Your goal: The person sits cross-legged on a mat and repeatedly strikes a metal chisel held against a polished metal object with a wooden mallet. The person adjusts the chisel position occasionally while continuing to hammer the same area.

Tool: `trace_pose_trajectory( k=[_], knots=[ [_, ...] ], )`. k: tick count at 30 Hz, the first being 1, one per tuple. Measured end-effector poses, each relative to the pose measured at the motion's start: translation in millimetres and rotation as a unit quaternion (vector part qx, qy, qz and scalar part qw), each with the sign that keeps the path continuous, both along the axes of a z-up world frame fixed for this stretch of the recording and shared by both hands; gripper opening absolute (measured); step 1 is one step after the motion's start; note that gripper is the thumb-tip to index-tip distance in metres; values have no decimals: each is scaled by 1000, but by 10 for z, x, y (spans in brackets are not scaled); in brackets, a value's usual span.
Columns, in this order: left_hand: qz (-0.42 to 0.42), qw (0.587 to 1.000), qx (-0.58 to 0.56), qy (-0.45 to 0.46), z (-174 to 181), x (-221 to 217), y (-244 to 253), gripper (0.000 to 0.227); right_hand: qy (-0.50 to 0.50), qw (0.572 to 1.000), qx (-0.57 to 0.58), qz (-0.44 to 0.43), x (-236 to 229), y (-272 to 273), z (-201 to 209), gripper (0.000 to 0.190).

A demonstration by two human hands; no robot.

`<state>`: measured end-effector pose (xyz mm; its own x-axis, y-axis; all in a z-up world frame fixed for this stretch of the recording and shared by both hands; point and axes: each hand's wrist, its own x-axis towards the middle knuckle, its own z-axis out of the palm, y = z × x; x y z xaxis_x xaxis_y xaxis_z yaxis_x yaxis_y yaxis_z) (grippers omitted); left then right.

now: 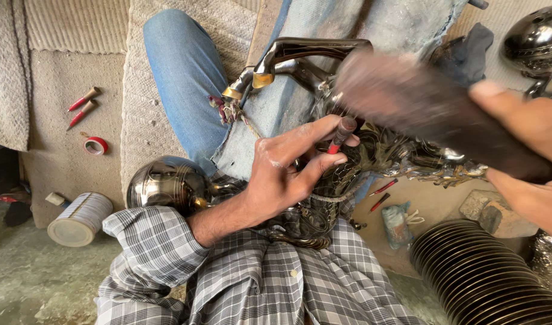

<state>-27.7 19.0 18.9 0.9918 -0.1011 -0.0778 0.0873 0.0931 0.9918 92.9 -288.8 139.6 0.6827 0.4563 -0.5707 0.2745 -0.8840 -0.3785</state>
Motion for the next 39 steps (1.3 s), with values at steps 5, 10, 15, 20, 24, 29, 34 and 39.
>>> trace_pose_trajectory(
  k=[5,10,15,20,24,29,34,39],
  knots=[
    [-33,997,-3,-69,-96,38,-24,50,-10,998,-56,12,-144,-58,21,67],
    [-117,985,-14,-124,-219,142,-25,50,34,983,-131,-123,-500,-59,48,37],
    [-218,961,28,-166,-272,291,56,60,-75,985,58,-142,-936,-16,99,41],
    [-298,935,46,-187,-332,434,-6,61,-127,953,165,-219,-1309,-21,-47,65],
    [-349,913,-9,-210,-348,528,-4,77,-256,965,43,-27,-1527,-143,-124,77],
    [-399,879,-22,-261,-341,640,-41,76,-311,939,100,-106,-1811,-229,-377,63],
    [-460,847,-64,-259,-302,711,-69,64,-273,899,180,-291,-2034,-33,-523,43],
    [-503,817,-32,-281,-279,759,-95,62,-216,946,78,-226,-2071,37,-216,27]
  ],
)
